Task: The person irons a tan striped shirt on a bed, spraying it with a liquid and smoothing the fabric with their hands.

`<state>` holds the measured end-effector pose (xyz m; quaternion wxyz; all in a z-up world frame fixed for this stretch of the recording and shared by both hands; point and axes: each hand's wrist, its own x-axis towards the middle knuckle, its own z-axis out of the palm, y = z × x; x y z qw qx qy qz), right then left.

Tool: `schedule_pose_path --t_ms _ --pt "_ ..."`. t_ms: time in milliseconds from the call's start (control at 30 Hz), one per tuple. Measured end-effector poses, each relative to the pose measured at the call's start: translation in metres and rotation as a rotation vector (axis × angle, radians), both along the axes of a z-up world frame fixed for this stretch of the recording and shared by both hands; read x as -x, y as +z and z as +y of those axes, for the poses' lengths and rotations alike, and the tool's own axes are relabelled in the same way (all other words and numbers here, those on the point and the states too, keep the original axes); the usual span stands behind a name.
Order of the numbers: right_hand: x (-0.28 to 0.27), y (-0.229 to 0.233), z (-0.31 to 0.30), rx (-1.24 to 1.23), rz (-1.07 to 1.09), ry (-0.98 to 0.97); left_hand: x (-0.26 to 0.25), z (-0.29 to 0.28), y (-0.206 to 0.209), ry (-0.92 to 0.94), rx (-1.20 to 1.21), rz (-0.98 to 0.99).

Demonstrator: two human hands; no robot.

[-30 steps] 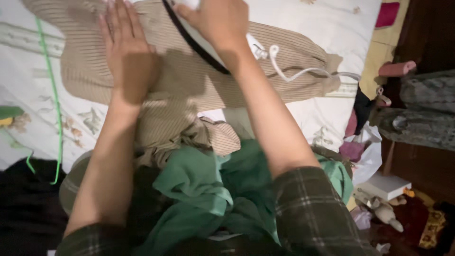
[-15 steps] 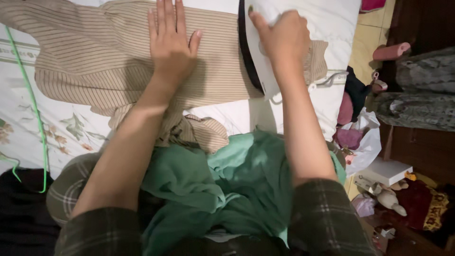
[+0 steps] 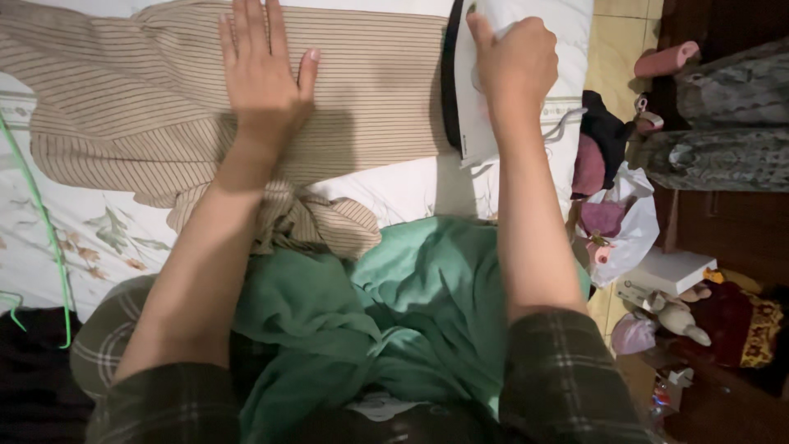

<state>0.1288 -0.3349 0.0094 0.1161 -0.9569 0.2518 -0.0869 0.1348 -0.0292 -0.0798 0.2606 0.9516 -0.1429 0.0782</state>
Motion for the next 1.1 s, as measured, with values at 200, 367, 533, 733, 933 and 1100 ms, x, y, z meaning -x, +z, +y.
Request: schedule_pose_path --t_ms 200,367,533,733,933,1100 --pt "0.02 -0.003 -0.004 -0.006 0.041 -0.067 -0.004 -0.001 -0.002 -0.007 -0.016 -0.03" --pt "0.003 -0.001 -0.006 -0.082 0.11 -0.11 0.0 0.0 0.002 -0.006 -0.023 0.053" --pt "0.008 0.0 -0.013 -0.125 0.05 -0.089 0.002 -0.001 0.001 -0.019 -0.045 0.008" --pt "0.049 0.01 0.027 -0.163 0.132 0.142 0.061 -0.017 -0.004 -0.044 -0.254 0.091" --pt "0.003 0.003 0.073 -0.038 0.032 0.203 0.126 -0.032 0.007 0.016 -0.386 0.01" --pt "-0.003 -0.002 0.061 -0.049 -0.07 0.312 0.129 -0.028 0.007 0.023 -0.338 0.048"
